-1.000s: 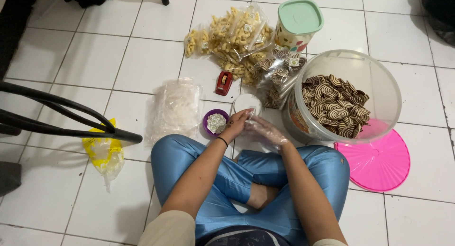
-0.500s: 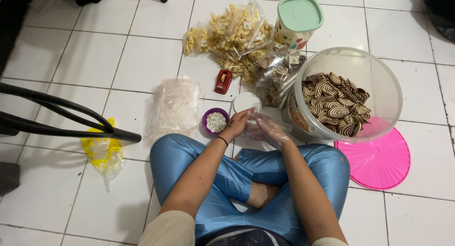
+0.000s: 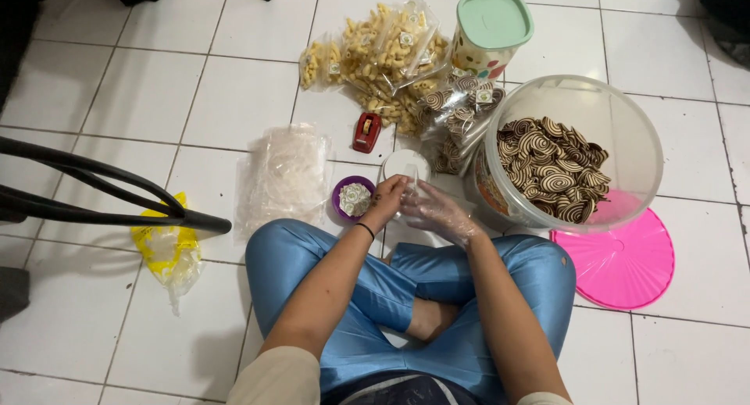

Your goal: A person sitting on the floor is manually packaging swirl cookies from a large container into individual plastic bags and weighing them.

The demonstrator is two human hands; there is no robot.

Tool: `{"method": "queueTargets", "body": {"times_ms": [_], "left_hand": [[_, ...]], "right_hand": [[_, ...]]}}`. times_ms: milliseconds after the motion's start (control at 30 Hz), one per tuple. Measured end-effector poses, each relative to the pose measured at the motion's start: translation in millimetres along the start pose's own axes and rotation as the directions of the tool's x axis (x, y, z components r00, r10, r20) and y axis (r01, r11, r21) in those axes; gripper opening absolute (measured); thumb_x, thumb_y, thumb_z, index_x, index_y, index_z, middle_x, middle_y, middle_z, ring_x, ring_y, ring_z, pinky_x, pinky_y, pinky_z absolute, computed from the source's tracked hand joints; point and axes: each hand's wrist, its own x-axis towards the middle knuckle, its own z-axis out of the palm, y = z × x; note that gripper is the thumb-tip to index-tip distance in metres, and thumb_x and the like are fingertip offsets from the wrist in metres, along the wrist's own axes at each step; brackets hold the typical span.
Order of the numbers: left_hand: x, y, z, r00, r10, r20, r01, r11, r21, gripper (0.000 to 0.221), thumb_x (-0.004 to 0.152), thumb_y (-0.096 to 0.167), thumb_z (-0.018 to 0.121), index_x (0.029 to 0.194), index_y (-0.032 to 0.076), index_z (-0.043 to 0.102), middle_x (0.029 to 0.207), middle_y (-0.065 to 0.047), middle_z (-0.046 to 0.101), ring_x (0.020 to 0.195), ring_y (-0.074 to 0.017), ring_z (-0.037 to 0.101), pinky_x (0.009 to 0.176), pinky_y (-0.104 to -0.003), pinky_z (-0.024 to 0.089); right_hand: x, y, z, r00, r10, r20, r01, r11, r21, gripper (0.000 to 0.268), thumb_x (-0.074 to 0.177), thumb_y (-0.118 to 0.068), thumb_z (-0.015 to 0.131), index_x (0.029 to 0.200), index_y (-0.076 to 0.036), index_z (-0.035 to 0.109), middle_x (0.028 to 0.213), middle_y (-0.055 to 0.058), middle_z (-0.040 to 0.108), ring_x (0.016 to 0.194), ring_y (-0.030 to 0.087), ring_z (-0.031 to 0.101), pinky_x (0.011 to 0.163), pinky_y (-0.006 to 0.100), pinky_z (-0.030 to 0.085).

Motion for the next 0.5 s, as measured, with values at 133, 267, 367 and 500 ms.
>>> {"method": "queueTargets", "body": {"times_ms": [133, 267, 367, 500], "left_hand": [[-1, -2, 2, 0.997, -0.003, -0.079, 0.003, 1.0, 0.004, 0.03, 0.108, 0.023, 0.047, 0.107, 0.011, 0.075, 0.105, -0.018, 0.073, 0.098, -0.0339, 0.071, 0.082, -0.043, 0.058], [6, -3, 2, 0.981, -0.167, -0.095, 0.132, 0.946, -0.296, 0.031, 0.108, 0.017, 0.038, 0.094, 0.005, 0.064, 0.093, -0.02, 0.071, 0.075, -0.0302, 0.076, 0.062, -0.039, 0.066], [19, -20, 1, 0.972, -0.232, -0.021, 0.201, 0.881, -0.428, 0.029, 0.109, 0.02, 0.034, 0.097, 0.006, 0.056, 0.094, -0.025, 0.072, 0.075, -0.033, 0.076, 0.061, -0.04, 0.065], [6, 1, -2, 0.971, -0.229, 0.07, 0.234, 0.842, -0.486, 0.029, 0.11, 0.022, 0.029, 0.099, 0.01, 0.053, 0.093, -0.021, 0.072, 0.077, -0.031, 0.076, 0.061, -0.035, 0.063]], "right_hand": [[-12, -15, 7, 0.994, 0.101, -0.031, -0.103, 0.994, -0.043, 0.062, 0.094, -0.013, 0.068, 0.15, -0.003, 0.044, 0.139, 0.037, 0.054, 0.129, 0.05, 0.055, 0.107, 0.067, 0.043], [-31, -48, 16, 0.992, 0.054, -0.112, -0.08, 0.968, -0.24, 0.046, 0.095, -0.005, 0.063, 0.139, 0.007, 0.055, 0.129, 0.033, 0.063, 0.121, 0.044, 0.063, 0.103, 0.059, 0.051], [-56, -89, 32, 0.989, 0.002, -0.147, -0.085, 0.828, -0.554, 0.042, 0.095, -0.003, 0.064, 0.137, 0.004, 0.061, 0.124, 0.029, 0.068, 0.115, 0.037, 0.067, 0.097, 0.053, 0.057], [-77, -130, 52, 0.989, 0.004, -0.147, -0.095, 0.782, -0.616, 0.043, 0.094, 0.002, 0.064, 0.137, 0.005, 0.06, 0.123, 0.03, 0.068, 0.111, 0.04, 0.069, 0.093, 0.055, 0.059]]}}
